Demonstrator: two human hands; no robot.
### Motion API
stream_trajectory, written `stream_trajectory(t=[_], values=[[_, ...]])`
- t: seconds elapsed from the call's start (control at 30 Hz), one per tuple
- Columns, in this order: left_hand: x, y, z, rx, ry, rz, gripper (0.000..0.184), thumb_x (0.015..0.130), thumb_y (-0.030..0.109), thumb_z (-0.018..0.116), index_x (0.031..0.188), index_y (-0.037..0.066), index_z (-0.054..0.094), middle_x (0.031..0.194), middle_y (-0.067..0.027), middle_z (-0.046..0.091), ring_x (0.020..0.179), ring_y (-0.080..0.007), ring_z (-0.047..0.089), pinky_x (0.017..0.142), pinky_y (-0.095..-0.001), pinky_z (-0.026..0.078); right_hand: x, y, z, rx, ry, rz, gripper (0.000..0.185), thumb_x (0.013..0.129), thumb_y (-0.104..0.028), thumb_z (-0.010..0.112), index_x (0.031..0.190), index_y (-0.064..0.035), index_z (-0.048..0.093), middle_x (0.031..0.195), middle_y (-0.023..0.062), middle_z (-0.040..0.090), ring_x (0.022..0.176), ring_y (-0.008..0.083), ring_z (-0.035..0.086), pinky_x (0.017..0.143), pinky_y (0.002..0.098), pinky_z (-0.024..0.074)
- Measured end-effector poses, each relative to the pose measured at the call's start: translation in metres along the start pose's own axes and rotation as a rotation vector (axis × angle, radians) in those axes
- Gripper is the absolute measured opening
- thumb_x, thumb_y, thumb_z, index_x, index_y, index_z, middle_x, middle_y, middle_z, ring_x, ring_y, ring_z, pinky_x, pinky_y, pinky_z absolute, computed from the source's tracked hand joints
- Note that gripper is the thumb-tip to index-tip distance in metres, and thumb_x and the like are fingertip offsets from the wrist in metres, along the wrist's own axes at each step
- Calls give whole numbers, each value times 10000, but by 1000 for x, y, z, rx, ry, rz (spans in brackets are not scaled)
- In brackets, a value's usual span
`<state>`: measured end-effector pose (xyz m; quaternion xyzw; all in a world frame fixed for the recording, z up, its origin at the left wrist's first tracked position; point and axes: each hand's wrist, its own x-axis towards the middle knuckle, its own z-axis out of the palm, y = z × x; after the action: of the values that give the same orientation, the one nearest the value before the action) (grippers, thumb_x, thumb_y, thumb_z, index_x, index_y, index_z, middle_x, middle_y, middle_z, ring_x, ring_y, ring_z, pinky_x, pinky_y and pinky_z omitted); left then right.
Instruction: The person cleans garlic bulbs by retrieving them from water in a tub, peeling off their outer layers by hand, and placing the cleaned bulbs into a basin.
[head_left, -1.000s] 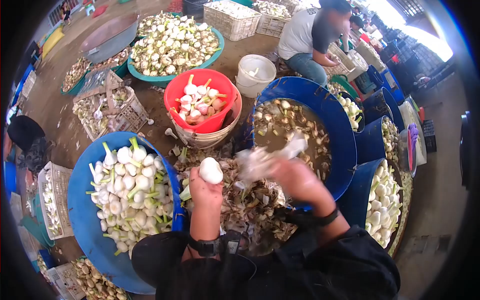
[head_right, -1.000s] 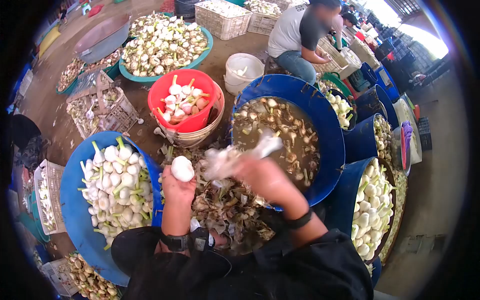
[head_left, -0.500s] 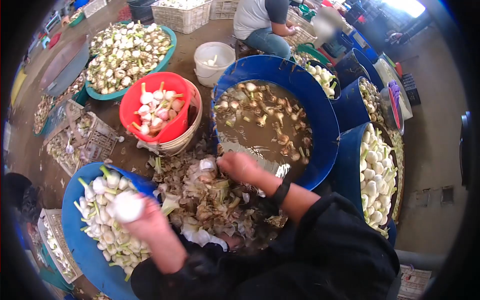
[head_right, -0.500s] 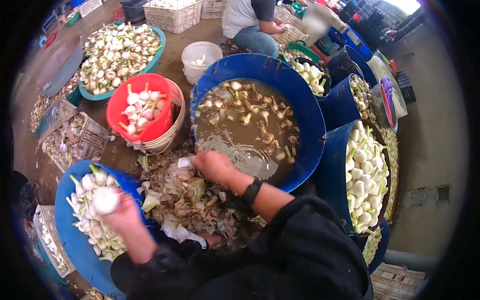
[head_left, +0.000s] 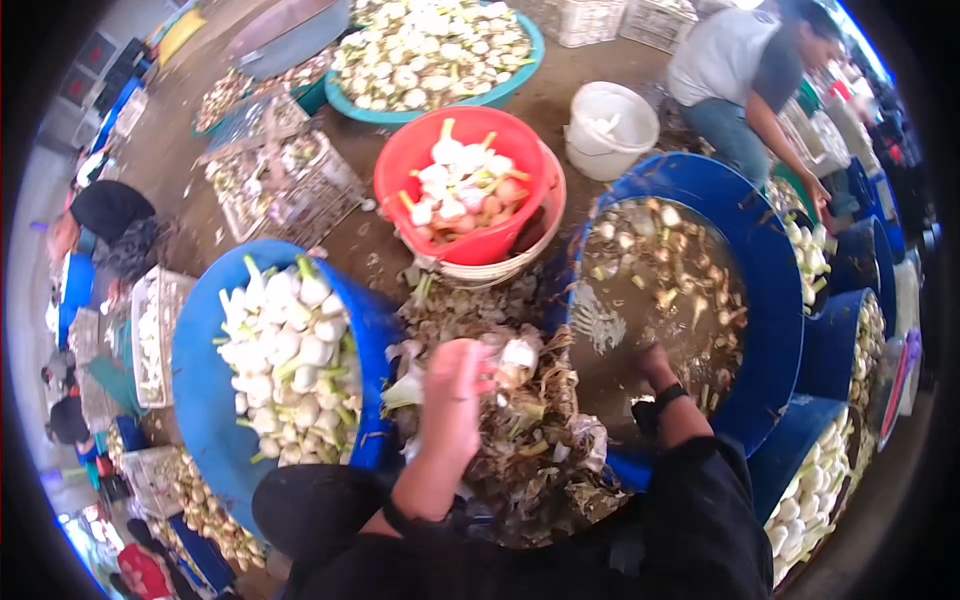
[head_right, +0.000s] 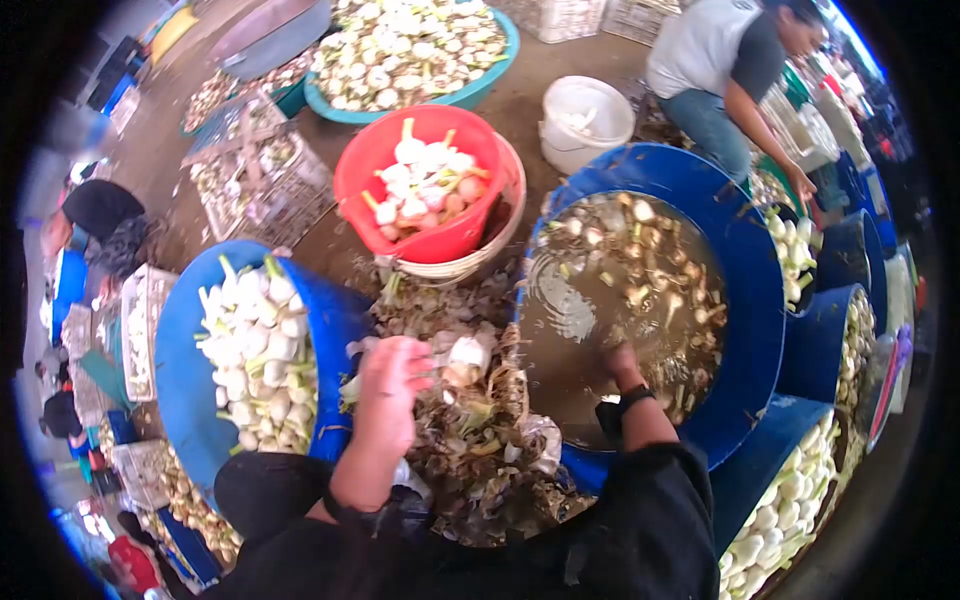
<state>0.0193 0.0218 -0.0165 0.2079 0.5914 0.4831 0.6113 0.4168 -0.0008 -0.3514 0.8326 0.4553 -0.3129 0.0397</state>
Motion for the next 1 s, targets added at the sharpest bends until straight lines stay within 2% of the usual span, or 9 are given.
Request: stream_trajectory(t=[0.07, 0.17, 0.3, 0.33, 0.43, 0.6, 0.7, 0.9, 1.0], values=[[-3, -15, 12, 121, -173, 52, 233, 880, 238, 544, 987, 32, 517, 845, -29, 562, 686, -65, 503, 605, -193, 422, -70, -79, -49, 1158, -5, 33, 276, 840, -120, 514, 1106, -54, 484, 880, 103, 599, 784, 209, 605, 639, 325, 530], [-15, -38, 20, 318, -368, 169, 540, 875, 353, 538, 1259, 22, 351, 1013, -114, 549, 855, -140, 545, 757, -285, 450, -190, -185, -132, 1751, -18, -149, 323, 871, 1, 446, 1184, -48, 384, 968, 92, 548, 824, 200, 582, 691, 345, 528], [-42, -27, 27, -134, -556, -23, 726, 847, 413, 564, 1344, 28, 200, 1028, -129, 493, 794, -128, 522, 735, -262, 452, -289, -268, -154, 1433, 217, -446, 496, 842, 8, 488, 1309, -96, 356, 1213, 171, 450, 1066, 265, 485, 881, 371, 430], [-41, -26, 26, 28, -350, 191, 701, 835, 409, 584, 1321, 35, 243, 953, -88, 518, 761, -111, 519, 700, -259, 456, -278, -254, -149, 505, 476, -821, 337, 848, -40, 508, 1184, -60, 509, 1245, 166, 432, 1127, 310, 438, 946, 400, 354], [-12, -17, -8, 236, -268, 148, 615, 746, 349, 668, 1188, 6, 412, 910, -116, 588, 762, -171, 583, 710, -278, 470, -327, -290, -179, -132, 451, -1072, 253, 756, -96, 578, 997, -22, 592, 1038, 175, 565, 1076, 344, 473, 916, 425, 381], [-27, 32, -29, 834, -399, 173, 646, 624, 473, 649, 1052, -3, 571, 961, -208, 618, 911, -299, 604, 812, -363, 458, -326, -277, -168, -234, 258, -1284, 117, 702, -90, 587, 808, -47, 565, 787, 113, 602, 796, 288, 580, 780, 394, 462], [-16, 19, -28, 736, -431, 71, 669, 615, 464, 665, 1075, -11, 559, 957, -202, 622, 905, -290, 608, 816, -353, 458, -330, -276, -166, -261, 294, -1301, 88, 704, -112, 594, 731, -61, 529, 667, 83, 571, 667, 266, 585, 667, 366, 481], [-4, -15, -28, 331, -521, 84, 434, 655, 306, 707, 887, -37, 578, 778, -104, 625, 703, -149, 592, 636, -290, 474, -328, -277, -168, 125, 3, -777, 173, 759, -176, 554, 742, -4, 566, 685, 184, 564, 629, 342, 561, 580, 407, 445], [-16, 3, -22, 215, -625, 43, 331, 704, 170, 694, 947, -15, 566, 794, -43, 585, 705, -90, 546, 621, -236, 456, -304, -261, -156, 367, -117, -705, 190, 764, -172, 536, 759, 15, 569, 636, 169, 526, 587, 206, 543, 581, 352, 443]])
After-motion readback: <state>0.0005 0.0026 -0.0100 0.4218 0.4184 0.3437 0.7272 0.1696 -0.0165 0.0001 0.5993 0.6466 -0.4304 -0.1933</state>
